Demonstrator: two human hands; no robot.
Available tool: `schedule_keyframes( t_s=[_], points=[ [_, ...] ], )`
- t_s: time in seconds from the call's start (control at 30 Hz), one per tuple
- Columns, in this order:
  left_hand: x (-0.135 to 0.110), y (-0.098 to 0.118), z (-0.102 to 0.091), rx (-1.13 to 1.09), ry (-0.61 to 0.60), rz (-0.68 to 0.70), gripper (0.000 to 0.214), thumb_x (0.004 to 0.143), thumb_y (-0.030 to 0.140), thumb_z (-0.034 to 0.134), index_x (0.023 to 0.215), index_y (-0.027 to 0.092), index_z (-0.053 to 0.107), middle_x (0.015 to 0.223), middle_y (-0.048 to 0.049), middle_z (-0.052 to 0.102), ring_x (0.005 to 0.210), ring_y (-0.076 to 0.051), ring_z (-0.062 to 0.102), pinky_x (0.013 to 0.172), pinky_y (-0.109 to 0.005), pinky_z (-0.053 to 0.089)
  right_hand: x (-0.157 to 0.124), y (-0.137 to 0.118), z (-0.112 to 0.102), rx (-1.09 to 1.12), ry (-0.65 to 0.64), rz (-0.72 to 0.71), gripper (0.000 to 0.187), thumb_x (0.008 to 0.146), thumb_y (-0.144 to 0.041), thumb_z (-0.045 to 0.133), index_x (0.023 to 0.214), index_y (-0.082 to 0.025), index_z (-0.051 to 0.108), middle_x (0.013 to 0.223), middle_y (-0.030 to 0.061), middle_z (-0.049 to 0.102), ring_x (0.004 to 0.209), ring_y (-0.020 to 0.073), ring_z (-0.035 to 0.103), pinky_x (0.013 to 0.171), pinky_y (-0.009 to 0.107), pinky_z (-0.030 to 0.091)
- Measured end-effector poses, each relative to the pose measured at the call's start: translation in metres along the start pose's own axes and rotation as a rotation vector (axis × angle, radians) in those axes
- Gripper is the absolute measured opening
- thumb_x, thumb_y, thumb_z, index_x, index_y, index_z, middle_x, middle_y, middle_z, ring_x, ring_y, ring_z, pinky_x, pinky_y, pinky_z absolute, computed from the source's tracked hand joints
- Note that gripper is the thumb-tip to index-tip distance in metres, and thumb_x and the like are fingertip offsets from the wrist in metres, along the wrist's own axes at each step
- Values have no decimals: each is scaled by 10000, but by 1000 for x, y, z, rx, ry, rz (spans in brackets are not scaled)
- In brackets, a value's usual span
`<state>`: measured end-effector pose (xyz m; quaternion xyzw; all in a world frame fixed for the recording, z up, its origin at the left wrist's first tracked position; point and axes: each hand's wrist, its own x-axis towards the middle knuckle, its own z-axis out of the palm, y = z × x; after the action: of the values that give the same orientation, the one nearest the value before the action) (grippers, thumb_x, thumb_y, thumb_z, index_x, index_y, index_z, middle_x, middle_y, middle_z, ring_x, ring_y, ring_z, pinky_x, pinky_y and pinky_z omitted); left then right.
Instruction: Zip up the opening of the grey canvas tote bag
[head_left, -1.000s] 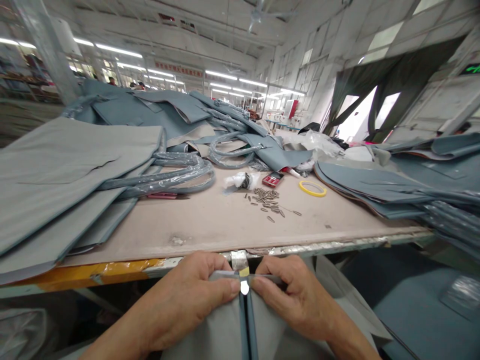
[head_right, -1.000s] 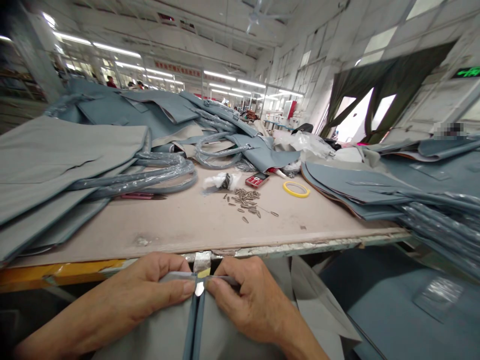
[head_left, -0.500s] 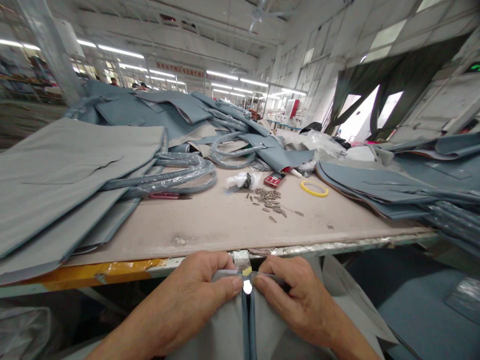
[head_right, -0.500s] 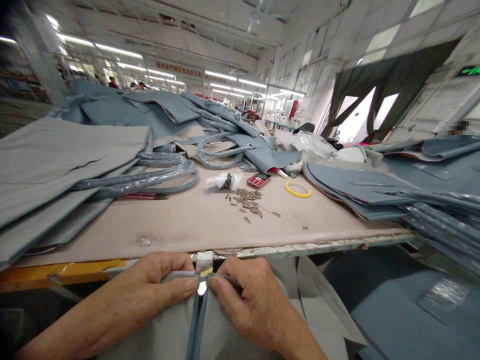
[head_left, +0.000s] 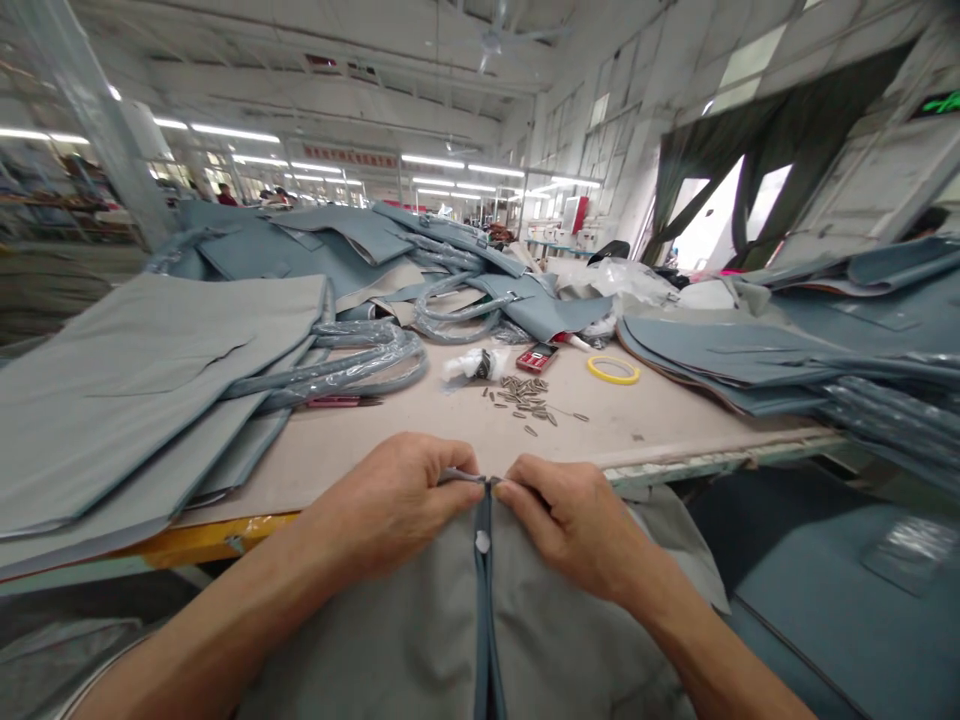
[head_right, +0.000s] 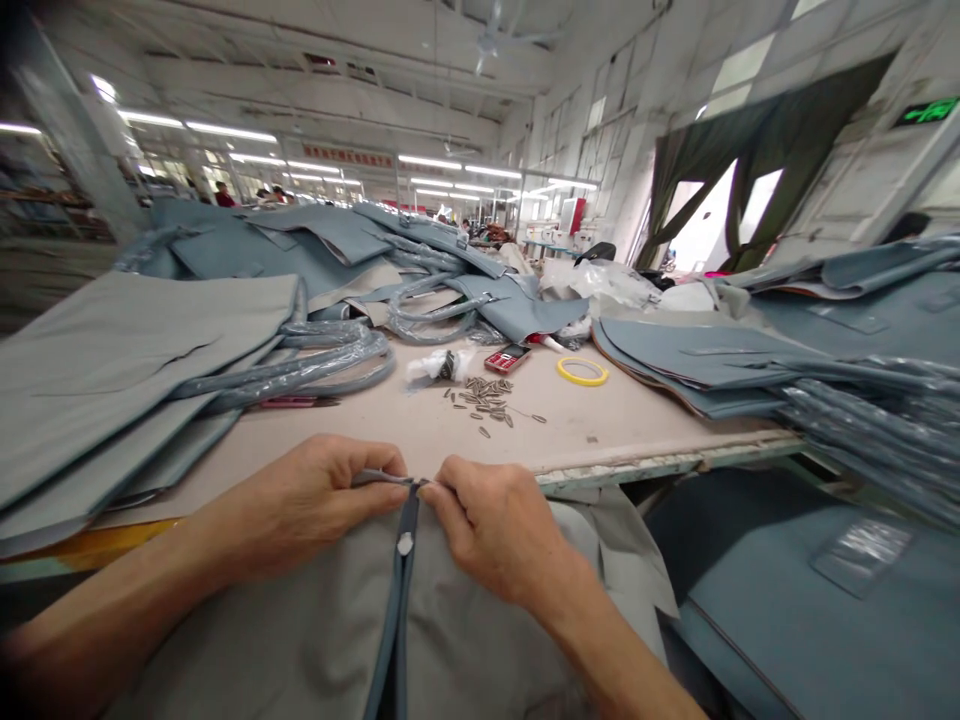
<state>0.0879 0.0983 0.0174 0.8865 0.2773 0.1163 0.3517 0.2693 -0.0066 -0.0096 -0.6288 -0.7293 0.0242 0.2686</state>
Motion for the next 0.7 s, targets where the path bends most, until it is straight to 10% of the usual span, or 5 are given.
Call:
schedule_keyframes(
  t_s=[0.2,0.47,0.7],
  points=[
    [7,16,-16,363,85,176,258,904,331,501,687,199,542,591,19,507,593,-141,454,583,-279,215,16,-6,-14,-329,35,-19,250,984,-307,467,797,-172,563,714,41,644,645,166,577,601,295,262],
    [78,30,-79,507,109,341,156,823,306,578,842,193,683,619,26,484,635,-144,444,616,-259,266,98,15,-55,-307,137,58,223,921,-309,551,767,-174,640,733,39,651,679,157,536,612,279,256],
    [89,17,-63,463,105,248,223,812,310,550,852,152,702,665,-9,577,646,-163,485,611,-265,287,96,28,-53,-152,17,75,244,892,-297,548,715,-147,622,682,6,600,642,124,488,581,253,256]
  ],
)
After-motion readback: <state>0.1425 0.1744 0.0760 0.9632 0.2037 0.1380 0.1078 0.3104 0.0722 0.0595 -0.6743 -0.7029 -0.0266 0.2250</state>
